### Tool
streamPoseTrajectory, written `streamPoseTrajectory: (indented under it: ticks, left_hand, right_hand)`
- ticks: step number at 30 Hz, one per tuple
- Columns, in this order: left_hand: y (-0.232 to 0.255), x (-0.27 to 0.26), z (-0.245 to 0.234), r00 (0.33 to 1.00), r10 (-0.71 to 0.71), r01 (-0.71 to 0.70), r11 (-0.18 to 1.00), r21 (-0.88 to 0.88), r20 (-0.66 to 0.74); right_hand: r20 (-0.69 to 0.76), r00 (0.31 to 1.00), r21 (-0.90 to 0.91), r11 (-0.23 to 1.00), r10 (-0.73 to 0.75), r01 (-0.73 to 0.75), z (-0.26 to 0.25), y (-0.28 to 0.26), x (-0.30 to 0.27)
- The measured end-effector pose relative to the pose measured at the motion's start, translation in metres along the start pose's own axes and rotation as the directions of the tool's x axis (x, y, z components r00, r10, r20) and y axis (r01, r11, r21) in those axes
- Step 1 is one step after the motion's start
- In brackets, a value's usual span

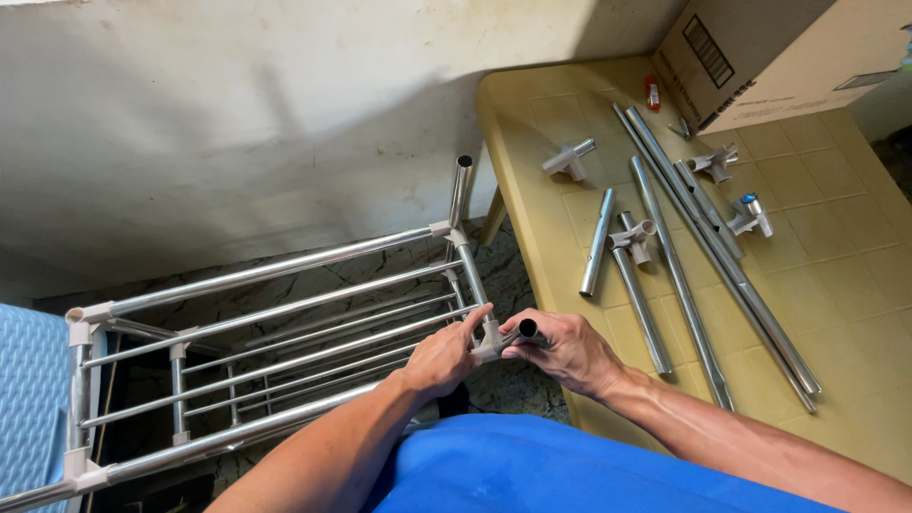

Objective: The person assembles a metal frame structure by inserting metal poles into white plastic connectors. They repeatedly align and push the poles into the connectors to build the frame.

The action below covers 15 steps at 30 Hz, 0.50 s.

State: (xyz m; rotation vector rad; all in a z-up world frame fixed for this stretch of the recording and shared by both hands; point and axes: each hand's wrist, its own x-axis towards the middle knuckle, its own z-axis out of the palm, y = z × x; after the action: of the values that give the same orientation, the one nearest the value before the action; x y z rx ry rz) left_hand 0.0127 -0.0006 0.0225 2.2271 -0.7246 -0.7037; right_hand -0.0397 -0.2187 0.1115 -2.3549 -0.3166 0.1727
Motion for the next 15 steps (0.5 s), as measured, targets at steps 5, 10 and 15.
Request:
streamPoseTrajectory:
  ticks: [5, 10, 15]
  left_hand:
    - [-0.004, 0.008, -0.003, 0.998, -0.037, 0.037, 0.999, 0.018, 0.056]
    - [-0.003, 0.014, 0.001, 0.994, -0.079, 0.075, 0.996, 0.05, 0.079]
    - [0.001, 0.015, -0.002, 0.984, -0.142, 0.136, 0.989, 0.067, 0.108]
  right_hand:
    - [0.028, 0.973, 0.051, 0.972, -0.231, 0.229, -0.011, -0.001, 0.007]
    - [0.079, 0.996, 0.091, 0.995, -0.052, 0.045, -0.011, -0.004, 0.002]
    - [-0.048, 0.999, -0.009, 1.0, -0.025, 0.024, -0.004, -0.011, -0.003]
